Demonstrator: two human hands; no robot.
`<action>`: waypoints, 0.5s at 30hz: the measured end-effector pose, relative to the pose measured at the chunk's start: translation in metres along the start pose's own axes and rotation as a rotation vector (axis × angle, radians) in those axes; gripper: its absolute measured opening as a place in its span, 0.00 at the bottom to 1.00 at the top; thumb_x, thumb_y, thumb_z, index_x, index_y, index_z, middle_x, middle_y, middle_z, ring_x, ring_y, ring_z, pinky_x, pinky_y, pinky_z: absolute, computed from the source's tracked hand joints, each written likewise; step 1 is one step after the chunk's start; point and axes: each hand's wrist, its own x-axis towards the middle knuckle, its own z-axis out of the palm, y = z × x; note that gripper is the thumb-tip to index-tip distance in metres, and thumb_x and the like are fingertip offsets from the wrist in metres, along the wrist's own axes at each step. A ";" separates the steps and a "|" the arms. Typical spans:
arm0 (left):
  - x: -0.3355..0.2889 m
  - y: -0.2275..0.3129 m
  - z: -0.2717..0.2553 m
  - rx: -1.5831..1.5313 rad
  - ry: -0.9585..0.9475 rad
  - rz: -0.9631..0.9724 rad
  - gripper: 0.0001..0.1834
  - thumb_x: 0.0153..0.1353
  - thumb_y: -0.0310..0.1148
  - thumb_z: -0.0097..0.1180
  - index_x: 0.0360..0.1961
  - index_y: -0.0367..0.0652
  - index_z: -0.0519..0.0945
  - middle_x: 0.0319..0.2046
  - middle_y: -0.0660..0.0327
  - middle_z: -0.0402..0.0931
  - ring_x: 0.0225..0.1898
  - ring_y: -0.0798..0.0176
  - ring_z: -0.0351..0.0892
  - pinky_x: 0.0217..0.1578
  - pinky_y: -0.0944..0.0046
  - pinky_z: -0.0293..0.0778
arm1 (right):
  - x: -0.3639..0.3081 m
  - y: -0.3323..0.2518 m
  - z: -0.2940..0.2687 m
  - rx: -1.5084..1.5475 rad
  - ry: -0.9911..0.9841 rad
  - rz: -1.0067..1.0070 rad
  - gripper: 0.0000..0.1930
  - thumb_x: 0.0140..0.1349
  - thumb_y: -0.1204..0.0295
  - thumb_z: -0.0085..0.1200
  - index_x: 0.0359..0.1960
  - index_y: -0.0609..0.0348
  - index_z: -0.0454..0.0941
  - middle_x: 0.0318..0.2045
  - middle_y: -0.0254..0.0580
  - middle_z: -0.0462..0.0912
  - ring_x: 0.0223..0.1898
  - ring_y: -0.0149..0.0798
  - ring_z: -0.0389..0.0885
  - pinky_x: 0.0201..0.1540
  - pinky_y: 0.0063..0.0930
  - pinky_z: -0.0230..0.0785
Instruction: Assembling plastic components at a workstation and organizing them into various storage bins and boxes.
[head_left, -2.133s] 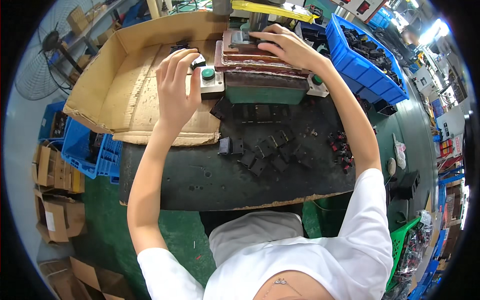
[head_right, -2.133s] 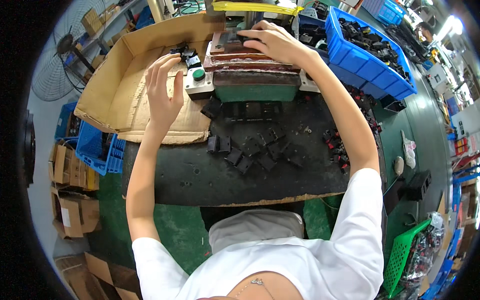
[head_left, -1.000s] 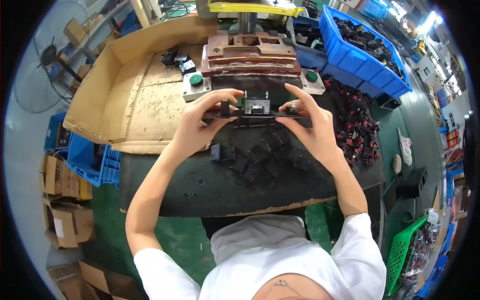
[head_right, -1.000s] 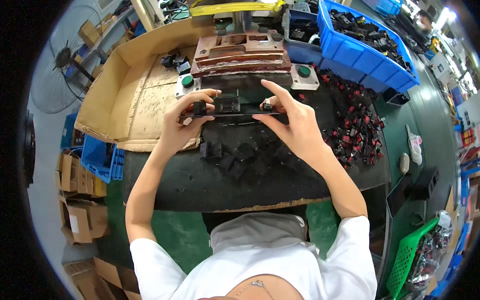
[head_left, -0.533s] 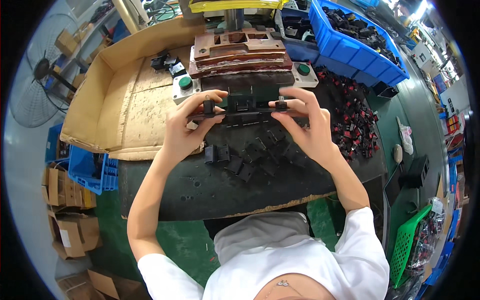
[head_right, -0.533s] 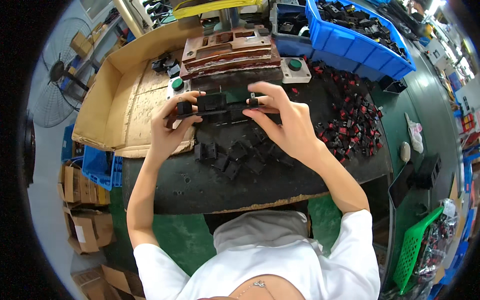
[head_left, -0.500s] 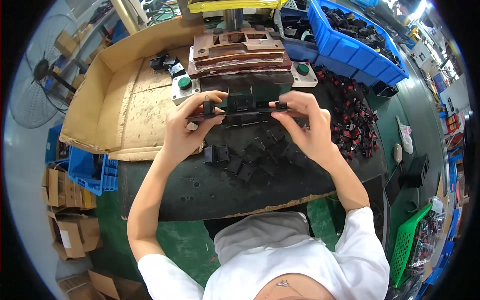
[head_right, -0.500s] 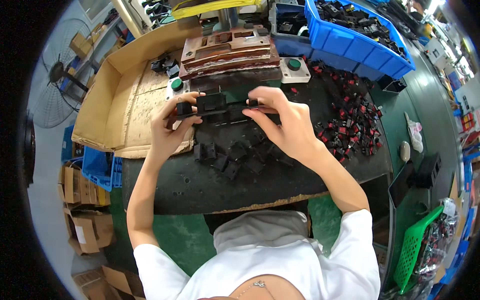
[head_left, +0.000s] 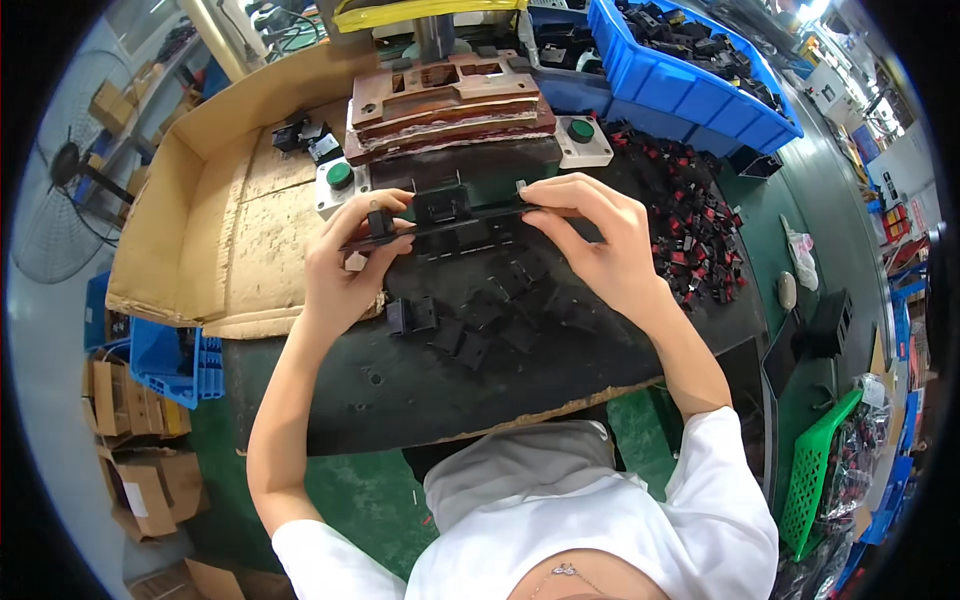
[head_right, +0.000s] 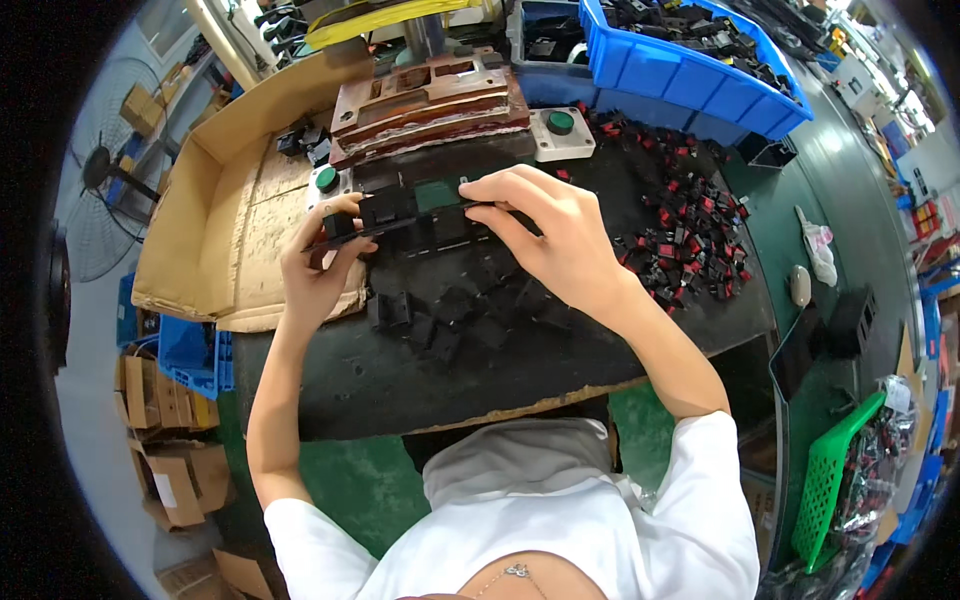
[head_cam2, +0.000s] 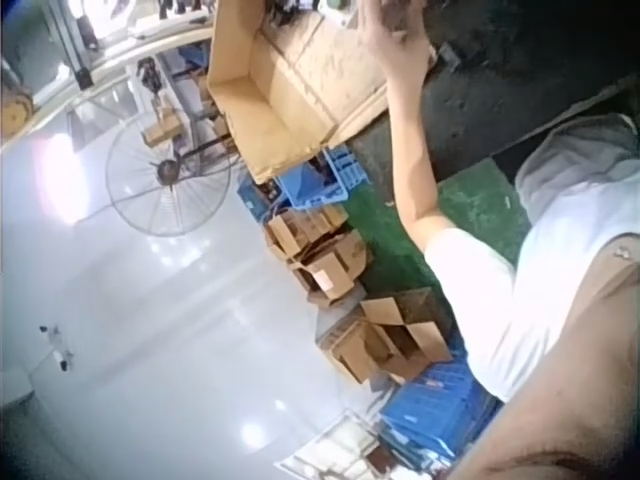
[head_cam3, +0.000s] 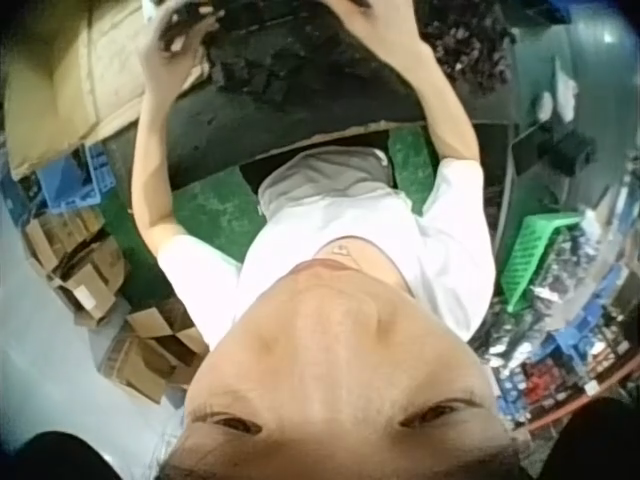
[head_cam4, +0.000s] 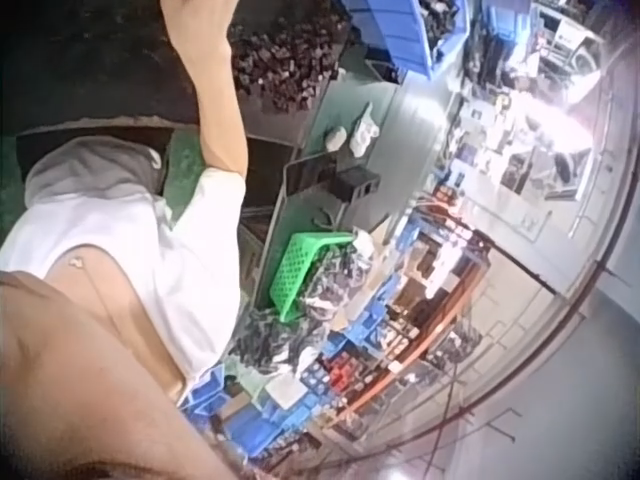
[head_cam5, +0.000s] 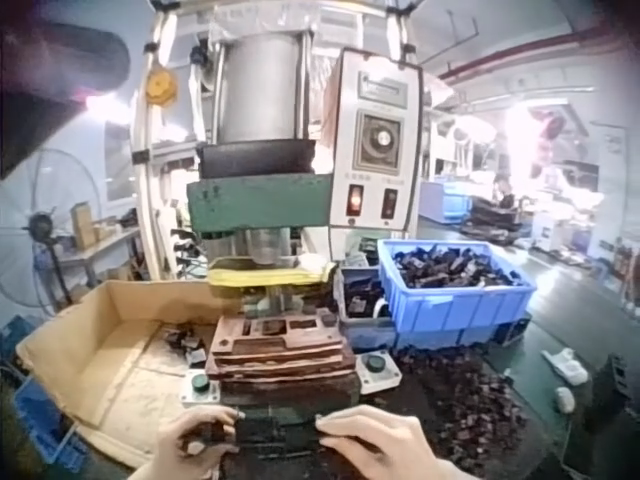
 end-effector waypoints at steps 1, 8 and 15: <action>0.000 0.002 0.001 0.022 0.001 0.007 0.15 0.46 0.12 0.52 0.36 0.33 0.71 0.40 0.57 0.72 0.36 0.68 0.76 0.33 0.73 0.74 | -0.002 0.001 0.002 0.003 0.022 0.066 0.09 0.47 0.82 0.56 0.32 0.66 0.73 0.29 0.43 0.78 0.29 0.32 0.78 0.33 0.19 0.71; -0.003 0.005 0.011 0.069 0.033 0.039 0.14 0.46 0.11 0.50 0.36 0.31 0.70 0.40 0.55 0.71 0.33 0.67 0.76 0.32 0.71 0.75 | -0.008 0.002 0.006 -0.056 0.015 0.173 0.12 0.48 0.82 0.55 0.33 0.65 0.66 0.28 0.45 0.74 0.29 0.39 0.77 0.32 0.22 0.69; -0.006 0.008 0.017 0.061 0.068 0.036 0.13 0.47 0.12 0.50 0.36 0.32 0.70 0.40 0.55 0.70 0.33 0.68 0.75 0.30 0.72 0.76 | -0.008 0.006 0.007 -0.075 0.073 0.054 0.12 0.48 0.83 0.54 0.32 0.65 0.63 0.26 0.48 0.72 0.25 0.45 0.73 0.30 0.25 0.65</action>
